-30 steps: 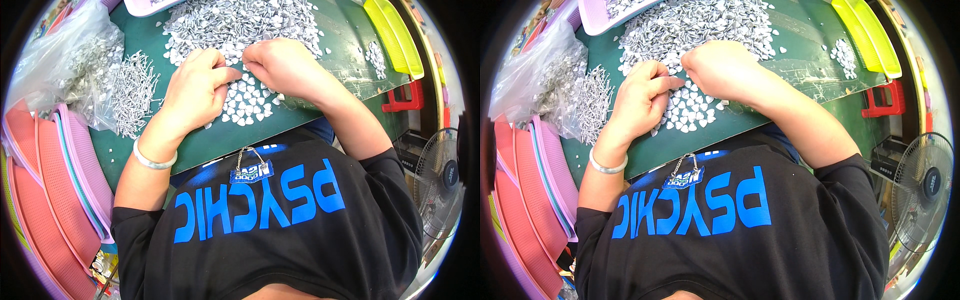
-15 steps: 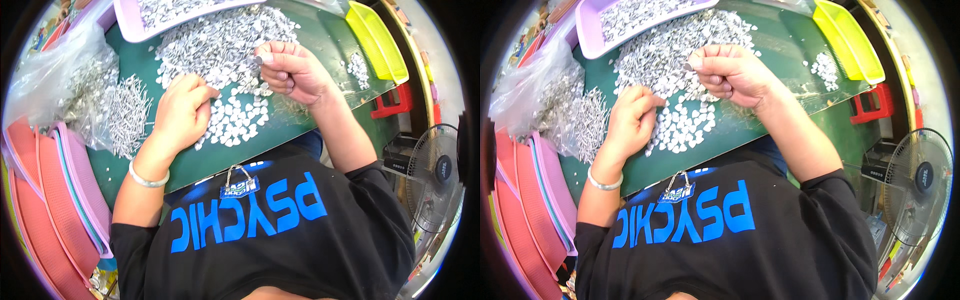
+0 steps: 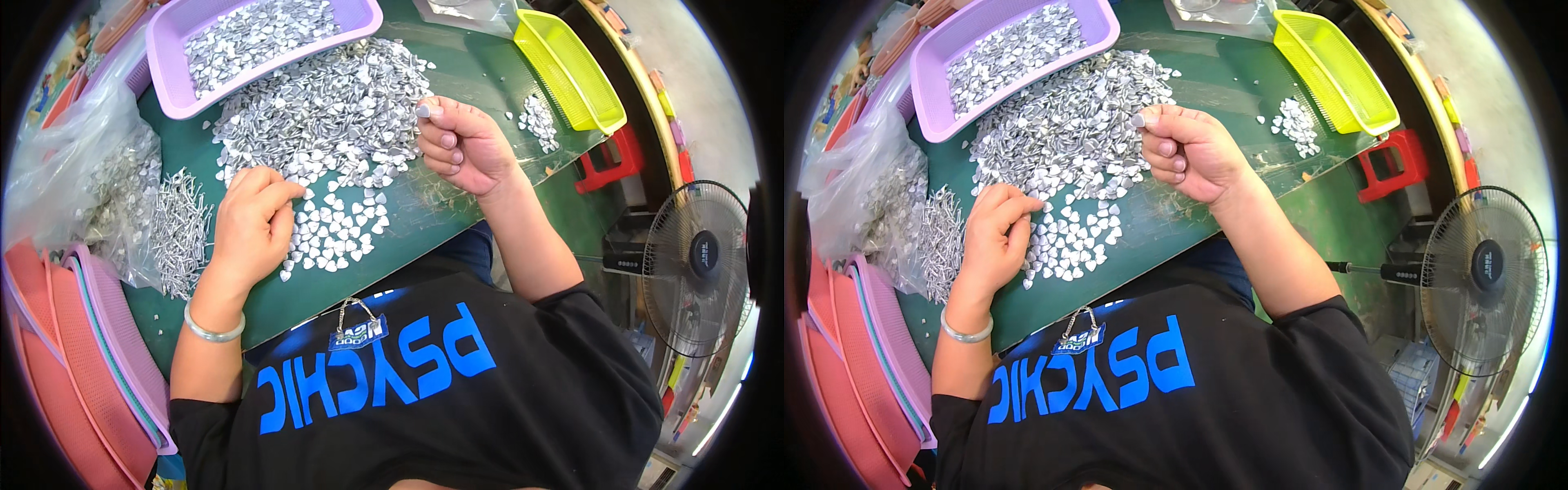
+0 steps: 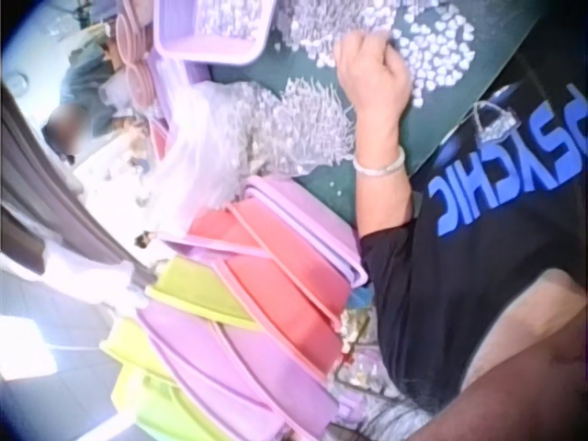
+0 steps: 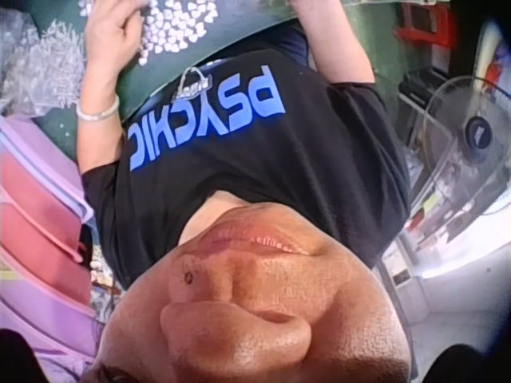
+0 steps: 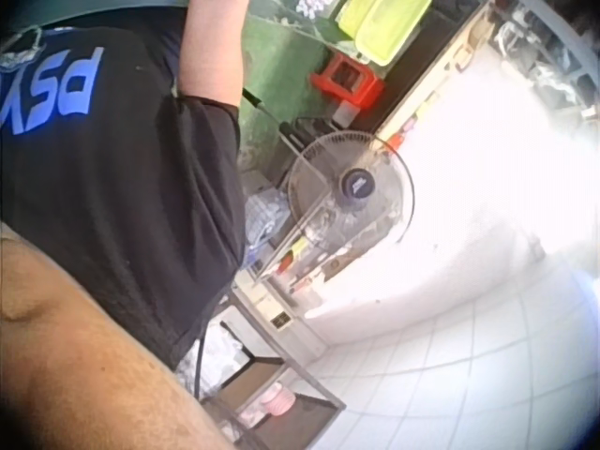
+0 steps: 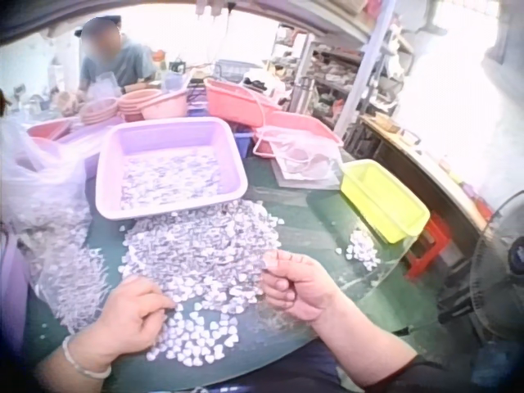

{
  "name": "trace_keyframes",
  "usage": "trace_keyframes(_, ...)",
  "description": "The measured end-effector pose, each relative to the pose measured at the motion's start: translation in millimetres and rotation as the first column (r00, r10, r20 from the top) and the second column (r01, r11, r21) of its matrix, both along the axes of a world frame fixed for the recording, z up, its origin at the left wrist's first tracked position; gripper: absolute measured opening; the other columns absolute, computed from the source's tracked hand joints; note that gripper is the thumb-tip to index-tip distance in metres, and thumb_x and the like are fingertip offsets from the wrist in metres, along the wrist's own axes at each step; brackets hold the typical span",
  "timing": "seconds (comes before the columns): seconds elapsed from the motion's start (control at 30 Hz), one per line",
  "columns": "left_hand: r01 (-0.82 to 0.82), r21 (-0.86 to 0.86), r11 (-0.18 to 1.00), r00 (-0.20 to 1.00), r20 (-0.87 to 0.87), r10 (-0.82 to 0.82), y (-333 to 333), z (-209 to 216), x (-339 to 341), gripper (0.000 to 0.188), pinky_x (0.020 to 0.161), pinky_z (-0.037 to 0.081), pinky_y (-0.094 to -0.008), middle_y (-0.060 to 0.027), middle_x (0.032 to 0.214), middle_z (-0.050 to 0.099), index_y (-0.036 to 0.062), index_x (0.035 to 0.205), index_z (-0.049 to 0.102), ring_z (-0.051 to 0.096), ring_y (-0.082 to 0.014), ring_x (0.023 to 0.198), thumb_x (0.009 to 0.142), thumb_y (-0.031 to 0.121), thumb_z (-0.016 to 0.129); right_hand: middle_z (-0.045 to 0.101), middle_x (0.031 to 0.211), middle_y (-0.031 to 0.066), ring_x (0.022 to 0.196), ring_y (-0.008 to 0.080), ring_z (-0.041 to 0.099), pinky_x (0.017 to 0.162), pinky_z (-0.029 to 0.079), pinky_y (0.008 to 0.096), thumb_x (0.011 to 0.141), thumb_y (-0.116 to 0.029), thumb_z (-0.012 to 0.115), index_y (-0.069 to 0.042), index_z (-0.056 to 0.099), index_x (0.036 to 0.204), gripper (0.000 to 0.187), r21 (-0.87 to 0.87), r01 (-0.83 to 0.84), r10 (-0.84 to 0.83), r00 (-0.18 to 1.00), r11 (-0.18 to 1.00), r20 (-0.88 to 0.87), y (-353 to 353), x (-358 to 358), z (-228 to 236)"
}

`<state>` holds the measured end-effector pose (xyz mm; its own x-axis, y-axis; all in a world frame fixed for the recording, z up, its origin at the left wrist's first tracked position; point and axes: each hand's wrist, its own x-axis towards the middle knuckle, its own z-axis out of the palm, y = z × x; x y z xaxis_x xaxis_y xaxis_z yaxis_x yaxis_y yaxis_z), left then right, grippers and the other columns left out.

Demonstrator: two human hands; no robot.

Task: The person sits at a green table and uses both hands to pick up small white heart-shaped pieces and silver pins. They insert the pins into the pieces and place the assembled items into a pile on the table.

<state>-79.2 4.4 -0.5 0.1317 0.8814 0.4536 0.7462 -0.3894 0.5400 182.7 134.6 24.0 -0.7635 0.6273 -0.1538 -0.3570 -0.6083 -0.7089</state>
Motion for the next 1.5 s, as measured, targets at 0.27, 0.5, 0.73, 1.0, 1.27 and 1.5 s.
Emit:
trace_keyframes(0.27, 0.005, -0.012, 1.0, 1.0, 0.003, -0.005, 1, 2, 0, 0.017, 0.069, 0.045, -0.0356, -0.0086, 0.079, 0.056, 0.0031, 0.084, 0.067, 0.055, -0.027, 0.078, 0.072, -0.005, 0.059, 0.043, 0.064, -0.0032, 0.048, 0.0057, 0.035, 0.041, 0.029, 0.02, 0.096, -0.016, 0.051, -0.004, 0.057, 0.097, 0.013, -0.037, 0.179, -0.18, 0.983, 0.983, -0.019, 2, 19, -1)
trace_keyframes(0.5, -0.004, -0.013, 1.0, 1.0, -0.005, 0.004, 0, 1, -2, 0.016, 0.069, 0.045, -0.0358, -0.0089, 0.078, 0.056, 0.0026, 0.084, 0.066, 0.055, -0.0274, 0.077, 0.073, -0.005, 0.058, 0.042, 0.062, -0.004, 0.047, 0.0056, 0.034, 0.041, 0.028, 0.0209, 0.094, -0.016, 0.055, -0.006, 0.06, 0.094, 0.012, 0.023, 0.31, -0.31, 0.949, 0.951, 0.047, 12, 39, 3)
trace_keyframes(0.73, -0.002, -0.003, 1.0, 1.0, -0.001, 0.002, 0, 1, 0, 0.014, 0.069, 0.045, -0.036, -0.008, 0.077, 0.057, 0.0039, 0.083, 0.067, 0.055, -0.0272, 0.076, 0.074, -0.003, 0.059, 0.061, 0.068, 0.0006, 0.062, 0.0092, 0.054, 0.058, 0.043, 0.025, 0.088, -0.017, 0.06, 0.0, 0.065, 0.089, 0.018, 0.93, -0.113, -0.919, 0.15, 0.35, 0.365, 56, 121, -15)
trace_keyframes(1.0, 0.024, 0.016, 1.0, 1.0, -0.006, -0.024, 2, -3, 0, 0.017, 0.068, 0.045, -0.0358, -0.0063, 0.076, 0.057, 0.0059, 0.085, 0.068, 0.054, -0.0259, 0.074, 0.073, -0.003, 0.059, 0.065, 0.069, 0.0119, 0.061, 0.0204, 0.062, 0.061, 0.049, 0.0321, 0.083, -0.016, 0.061, -0.003, 0.068, 0.096, 0.02, 0.854, -0.43, -0.918, 0.124, 0.294, 0.378, 49, 106, -6)
trace_keyframes(1.27, 0.022, 0.015, 1.0, 1.0, -0.011, -0.022, 2, -4, -2, 0.016, 0.069, 0.046, -0.036, -0.0061, 0.077, 0.057, 0.0061, 0.087, 0.068, 0.055, -0.026, 0.075, 0.074, -0.001, 0.061, 0.066, 0.078, 0.0081, 0.069, 0.0268, 0.063, 0.062, 0.05, 0.0353, 0.08, -0.011, 0.068, -0.007, 0.068, 0.089, 0.01, 0.834, -0.538, -0.597, 0.71, -0.119, 0.373, -20, -34, 7)
trace_keyframes(1.5, 0.004, -0.036, 0.999, 1.0, -0.019, -0.005, 9, 1, 16, 0.01, 0.07, 0.046, -0.0374, -0.006, 0.079, 0.058, 0.0067, 0.085, 0.068, 0.055, -0.0267, 0.079, 0.075, 0.007, 0.067, 0.065, 0.078, 0.0062, 0.076, 0.0304, 0.064, 0.064, 0.05, 0.0438, 0.081, -0.017, 0.057, -0.011, 0.062, 0.076, 0.009, 0.681, -0.706, -0.59, 0.639, -0.193, 0.495, -17, -54, 5)
